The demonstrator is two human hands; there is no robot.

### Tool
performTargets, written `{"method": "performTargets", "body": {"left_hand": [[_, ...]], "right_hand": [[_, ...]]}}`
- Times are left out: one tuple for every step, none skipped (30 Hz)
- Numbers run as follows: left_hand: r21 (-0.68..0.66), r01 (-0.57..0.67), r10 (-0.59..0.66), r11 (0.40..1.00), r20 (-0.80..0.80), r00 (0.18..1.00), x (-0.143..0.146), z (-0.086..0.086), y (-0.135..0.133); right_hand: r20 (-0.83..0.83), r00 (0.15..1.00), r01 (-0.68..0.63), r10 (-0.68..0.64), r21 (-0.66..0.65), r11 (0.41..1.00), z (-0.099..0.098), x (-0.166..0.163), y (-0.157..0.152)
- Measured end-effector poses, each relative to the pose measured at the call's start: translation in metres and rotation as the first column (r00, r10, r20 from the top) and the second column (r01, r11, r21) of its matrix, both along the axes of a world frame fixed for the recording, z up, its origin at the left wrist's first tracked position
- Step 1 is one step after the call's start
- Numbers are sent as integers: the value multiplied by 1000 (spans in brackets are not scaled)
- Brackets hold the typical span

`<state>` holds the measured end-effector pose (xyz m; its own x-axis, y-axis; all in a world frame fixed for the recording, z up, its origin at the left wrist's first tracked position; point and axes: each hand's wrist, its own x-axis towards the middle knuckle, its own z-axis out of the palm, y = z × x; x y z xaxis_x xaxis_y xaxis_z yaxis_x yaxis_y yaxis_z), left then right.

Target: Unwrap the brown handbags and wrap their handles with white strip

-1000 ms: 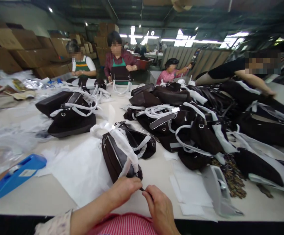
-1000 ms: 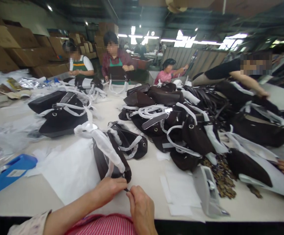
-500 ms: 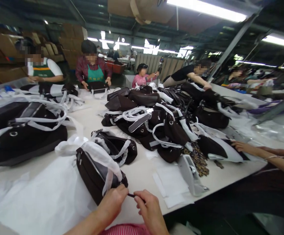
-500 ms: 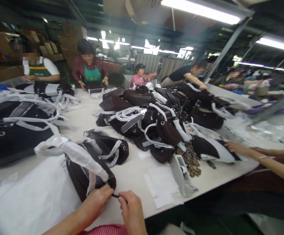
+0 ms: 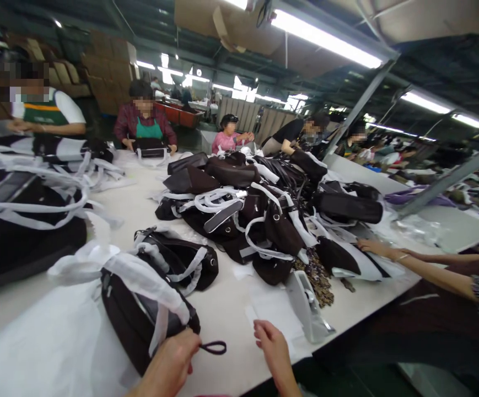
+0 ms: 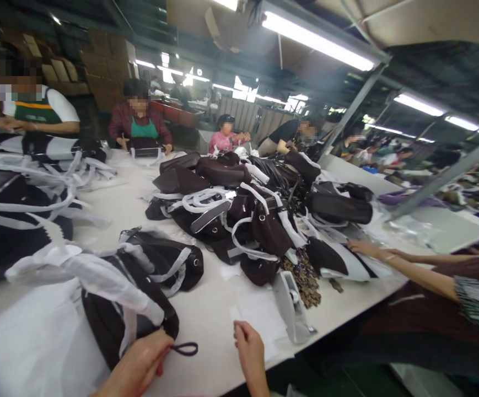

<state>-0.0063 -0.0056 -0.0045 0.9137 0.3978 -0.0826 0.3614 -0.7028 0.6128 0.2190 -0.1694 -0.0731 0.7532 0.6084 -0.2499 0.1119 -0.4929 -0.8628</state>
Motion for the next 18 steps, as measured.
{"method": "performTargets", "body": {"left_hand": [[-15, -7, 7, 1000, 17, 1000, 1, 1, 0], [-29, -14, 15, 999, 31, 999, 2, 2, 0], [-43, -20, 22, 999, 44, 999, 4, 4, 0], [-55, -26, 30, 998, 56, 998, 7, 6, 0], [-69, -34, 39, 997, 65, 997, 10, 8, 1], [-84, -44, 51, 995, 73, 996, 12, 10, 2], [-101, -57, 65, 993, 77, 995, 15, 12, 3], [-115, -69, 78, 991, 79, 994, 18, 13, 4], [-123, -80, 90, 989, 77, 993, 20, 13, 5], [-122, -88, 97, 989, 75, 992, 22, 12, 5], [-116, -93, 102, 989, 74, 992, 24, 9, 6], [-108, -94, 103, 990, 76, 992, 25, 4, 7], [-98, -90, 98, 991, 81, 992, 25, -2, 8], [-88, -79, 87, 993, 89, 992, 26, -10, 9], [-74, -67, 74, 995, 100, 992, 26, -18, 11], [-58, -54, 60, 997, 114, 992, 25, -27, 12], [-37, -47, 52, 998, 129, 990, 25, -35, 13], [-17, -46, 48, 999, 146, 988, 25, -42, 15]], "right_hand": [[58, 998, -5, 7, -23, 1000, -5, 14, -2], [119, 993, -23, 28, -42, 999, -8, 26, -1], [178, 982, -52, 62, -60, 997, -11, 37, 3], [234, 967, -85, 102, -81, 993, -14, 47, 10], [287, 947, -118, 144, -107, 987, -16, 57, 19], [334, 924, -148, 186, -138, 979, -19, 66, 30], [375, 899, -172, 228, -175, 969, -22, 75, 43], [411, 872, -192, 268, -216, 957, -25, 83, 57], [441, 843, -209, 307, -257, 943, -29, 92, 71], [466, 814, -224, 347, -299, 928, -34, 100, 85], [487, 783, -239, 387, -339, 910, -39, 107, 98], [504, 752, -251, 425, -377, 891, -44, 113, 109], [519, 720, -261, 461, -412, 873, -49, 118, 119], [533, 688, -267, 493, -445, 855, -54, 122, 127], [544, 658, -269, 520, -475, 838, -59, 125, 133], [554, 631, -270, 544, -500, 823, -64, 126, 138], [561, 605, -271, 564, -522, 809, -68, 128, 140], [565, 583, -275, 584, -539, 796, -72, 129, 141]]}}
